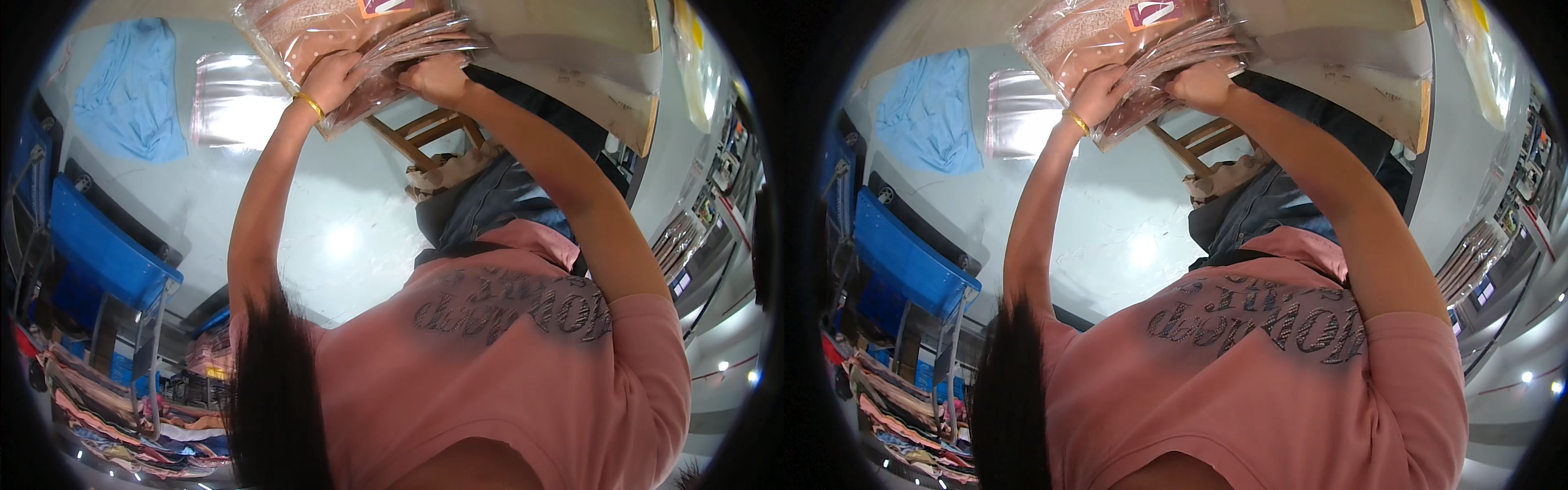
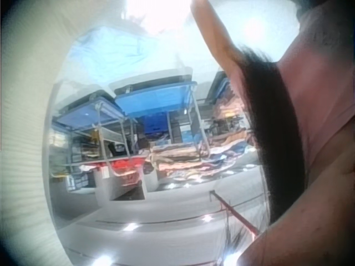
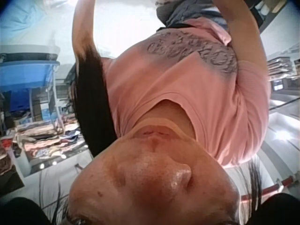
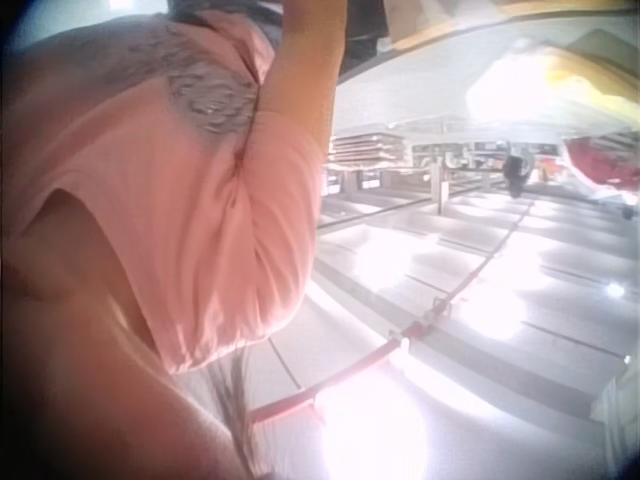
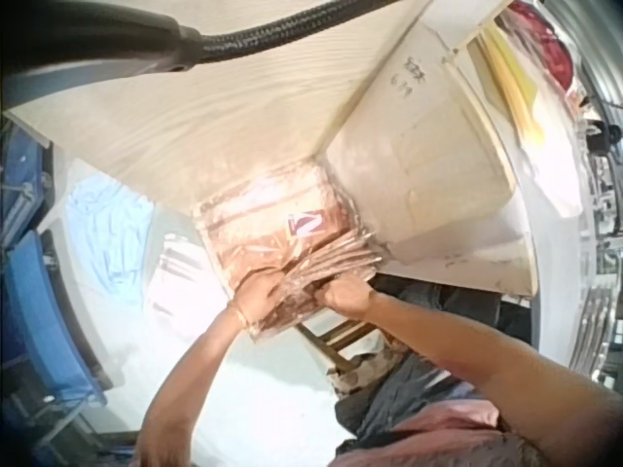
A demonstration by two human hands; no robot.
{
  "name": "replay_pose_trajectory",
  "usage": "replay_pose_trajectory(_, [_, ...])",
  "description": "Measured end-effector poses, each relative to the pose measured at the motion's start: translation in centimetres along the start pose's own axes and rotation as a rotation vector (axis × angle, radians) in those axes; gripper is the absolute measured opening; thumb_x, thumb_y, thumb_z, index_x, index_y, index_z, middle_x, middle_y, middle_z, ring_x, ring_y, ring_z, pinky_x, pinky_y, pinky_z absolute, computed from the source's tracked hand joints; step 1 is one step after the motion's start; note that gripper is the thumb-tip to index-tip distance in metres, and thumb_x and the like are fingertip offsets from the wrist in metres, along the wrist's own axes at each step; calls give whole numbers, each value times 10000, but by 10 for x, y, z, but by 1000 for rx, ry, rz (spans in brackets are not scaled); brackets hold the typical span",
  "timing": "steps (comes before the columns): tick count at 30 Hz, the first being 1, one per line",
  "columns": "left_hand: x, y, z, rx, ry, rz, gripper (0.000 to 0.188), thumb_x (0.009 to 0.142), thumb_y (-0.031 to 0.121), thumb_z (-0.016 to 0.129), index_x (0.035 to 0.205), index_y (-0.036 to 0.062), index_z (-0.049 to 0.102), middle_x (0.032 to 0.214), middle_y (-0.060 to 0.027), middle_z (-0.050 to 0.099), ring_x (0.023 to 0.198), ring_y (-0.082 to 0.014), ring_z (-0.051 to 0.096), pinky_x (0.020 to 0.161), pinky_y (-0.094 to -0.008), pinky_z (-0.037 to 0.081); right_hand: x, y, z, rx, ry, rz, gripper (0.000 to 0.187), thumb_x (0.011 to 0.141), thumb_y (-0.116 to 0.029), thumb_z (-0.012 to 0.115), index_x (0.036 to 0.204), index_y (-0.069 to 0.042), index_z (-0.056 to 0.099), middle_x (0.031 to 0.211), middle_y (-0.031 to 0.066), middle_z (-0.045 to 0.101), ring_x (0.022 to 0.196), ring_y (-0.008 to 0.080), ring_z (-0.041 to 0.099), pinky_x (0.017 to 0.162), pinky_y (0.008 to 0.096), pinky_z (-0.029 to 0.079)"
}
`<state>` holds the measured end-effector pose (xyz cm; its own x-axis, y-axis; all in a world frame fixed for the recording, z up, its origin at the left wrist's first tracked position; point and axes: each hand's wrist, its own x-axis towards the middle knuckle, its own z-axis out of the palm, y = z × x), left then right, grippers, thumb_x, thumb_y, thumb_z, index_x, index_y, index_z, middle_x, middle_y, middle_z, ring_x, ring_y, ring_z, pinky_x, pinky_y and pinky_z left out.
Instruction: The person repeatedly places folded polka-dotted garments into clear plastic bags, seals them, and stacks them on the table. The process is repeated multiple times with similar items.
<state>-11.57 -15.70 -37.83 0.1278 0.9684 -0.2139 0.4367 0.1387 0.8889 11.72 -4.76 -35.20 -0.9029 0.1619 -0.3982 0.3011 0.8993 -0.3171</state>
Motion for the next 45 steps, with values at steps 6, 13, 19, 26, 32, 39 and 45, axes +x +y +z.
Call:
replay_pose_trajectory(6, [0,3,2,49,0,-24,232,976,222,572,996,-7,610,1012,-208,641,962,-418,602,846,-473,481,5,-1,-10,63,177,41,152,896,-269,671,858,-123,655,710,97,674,659,335,674,571,478,518])
replay_pose_trajectory(13, [0,9,-3,15,-50,-83,258,953,256,619,1031,11,634,1022,-197,649,979,-402,612,854,-467,484,16,-5,-8,44,-71,-37,143,888,-228,650,890,-88,679,762,141,688,727,366,681,640,493,523])
replay_pose_trajectory(19, [-9,22,15,313,107,105,315,904,279,690,1063,12,639,1043,-191,659,1010,-377,625,884,-460,505,11,-6,-23,129,273,-37,146,909,-222,661,1006,-116,685,721,134,666,711,356,667,621,453,527])
replay_pose_trajectory(26, [1,2,0,111,-38,-42,254,931,230,659,1060,14,623,1065,-182,650,1019,-381,616,873,-448,497,5,-20,-7,29,-4,90,170,904,-251,621,896,-83,638,752,127,700,668,337,682,591,479,549])
replay_pose_trajectory(32, [-7,24,17,319,78,49,341,887,261,703,1062,-18,614,1019,-193,644,1016,-386,613,875,-451,498,8,-6,-8,70,216,10,115,850,-199,631,895,-94,645,725,118,690,669,341,684,587,436,550])
replay_pose_trajectory(39, [-2,9,8,95,79,4,161,886,126,659,965,-11,631,976,-206,639,945,-411,611,828,-464,494,4,-21,-13,92,204,6,453,856,-258,707,1215,-88,489,784,105,685,711,321,701,582,418,558])
replay_pose_trajectory(45, [3,0,-2,88,2,15,233,899,189,679,976,-25,633,1015,-217,659,956,-430,618,840,-474,494,5,-16,-14,46,267,-112,531,793,-199,761,1234,-77,490,974,100,697,871,312,702,652,395,578])
